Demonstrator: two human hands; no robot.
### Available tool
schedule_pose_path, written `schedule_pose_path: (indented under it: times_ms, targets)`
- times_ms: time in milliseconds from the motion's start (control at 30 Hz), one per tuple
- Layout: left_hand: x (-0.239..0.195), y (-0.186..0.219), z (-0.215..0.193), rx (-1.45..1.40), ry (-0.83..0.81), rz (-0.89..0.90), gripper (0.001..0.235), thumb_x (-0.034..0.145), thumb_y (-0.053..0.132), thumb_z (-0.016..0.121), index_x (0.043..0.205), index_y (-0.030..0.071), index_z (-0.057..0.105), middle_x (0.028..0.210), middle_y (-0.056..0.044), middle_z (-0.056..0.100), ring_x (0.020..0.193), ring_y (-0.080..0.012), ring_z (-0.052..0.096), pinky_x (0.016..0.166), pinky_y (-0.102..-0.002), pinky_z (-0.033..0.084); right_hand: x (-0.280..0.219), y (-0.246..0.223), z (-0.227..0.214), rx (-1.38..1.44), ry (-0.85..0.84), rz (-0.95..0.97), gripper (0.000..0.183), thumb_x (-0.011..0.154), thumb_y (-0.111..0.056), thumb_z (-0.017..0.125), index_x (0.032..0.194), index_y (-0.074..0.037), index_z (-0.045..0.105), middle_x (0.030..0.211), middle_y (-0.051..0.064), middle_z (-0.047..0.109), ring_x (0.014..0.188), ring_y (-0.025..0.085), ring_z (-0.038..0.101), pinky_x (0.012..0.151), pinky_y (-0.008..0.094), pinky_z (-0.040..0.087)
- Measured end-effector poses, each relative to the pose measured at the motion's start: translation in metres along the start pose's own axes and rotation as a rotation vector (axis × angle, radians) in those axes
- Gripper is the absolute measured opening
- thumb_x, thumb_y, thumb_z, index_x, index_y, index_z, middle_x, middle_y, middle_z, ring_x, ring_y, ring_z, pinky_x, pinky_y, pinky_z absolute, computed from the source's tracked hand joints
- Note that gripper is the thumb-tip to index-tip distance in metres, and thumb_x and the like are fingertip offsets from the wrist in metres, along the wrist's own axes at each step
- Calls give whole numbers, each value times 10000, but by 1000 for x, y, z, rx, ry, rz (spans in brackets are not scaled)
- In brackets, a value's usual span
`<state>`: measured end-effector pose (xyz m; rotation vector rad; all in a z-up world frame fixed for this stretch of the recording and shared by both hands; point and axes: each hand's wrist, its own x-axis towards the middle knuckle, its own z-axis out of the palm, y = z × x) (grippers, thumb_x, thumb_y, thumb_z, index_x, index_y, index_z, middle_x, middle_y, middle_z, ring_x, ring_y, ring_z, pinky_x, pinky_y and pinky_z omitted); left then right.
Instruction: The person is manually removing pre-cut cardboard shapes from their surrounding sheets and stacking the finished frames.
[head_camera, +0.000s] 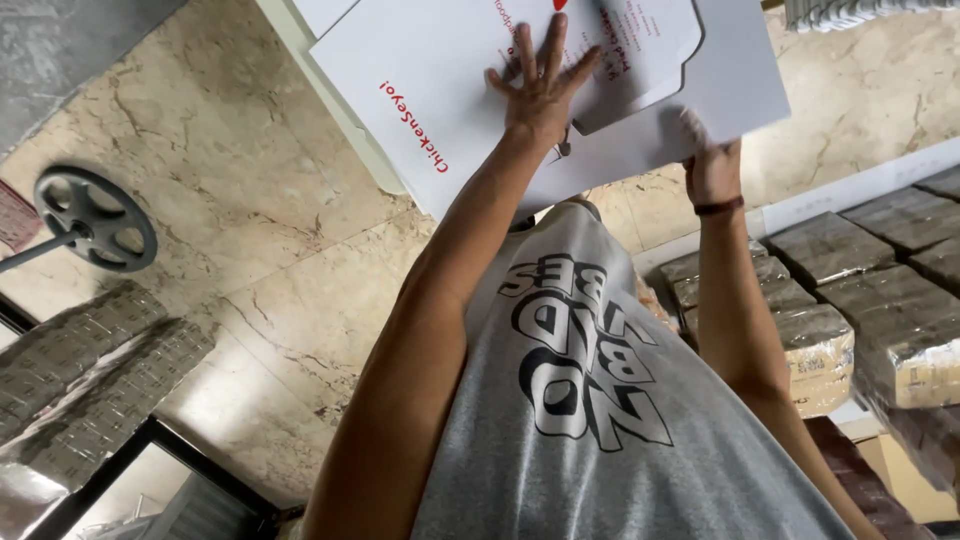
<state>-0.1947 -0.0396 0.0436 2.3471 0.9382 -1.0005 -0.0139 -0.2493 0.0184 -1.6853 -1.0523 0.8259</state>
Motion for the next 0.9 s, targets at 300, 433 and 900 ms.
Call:
schedule_pose_path:
  times_ms: [300,433,900]
  targets:
    - [-16,-24,-26,-120,-105,126,1046,890,-77,518,1682,439,72,1595,-101,-352,1441,-568,-282,1055,-916,232,-17,28,92,669,-230,1060,595,936,-295,621,1474,-57,535,1512,66,580,963,307,717,882,438,613]
    - [-24,-32,0,45,-41,297,1065,821,87,724,1673,405,170,1621,-97,-274,1423,-558,-244,1041,-915,240,-20,-14,121,874,-83,1250,585,876,-321,733,1389,-79,588,1095,166,677,885,338,705,790,434,649]
    - [-14,-29,-2,198,-26,176,1082,922,-90,538,1629,561,43,1651,-67,-255,1490,-533,-165,1041,-878,283,-26,-77,107,116,-92,236,255,1008,-219,697,1106,14,733,1140,141,740,1073,242,691,975,392,553]
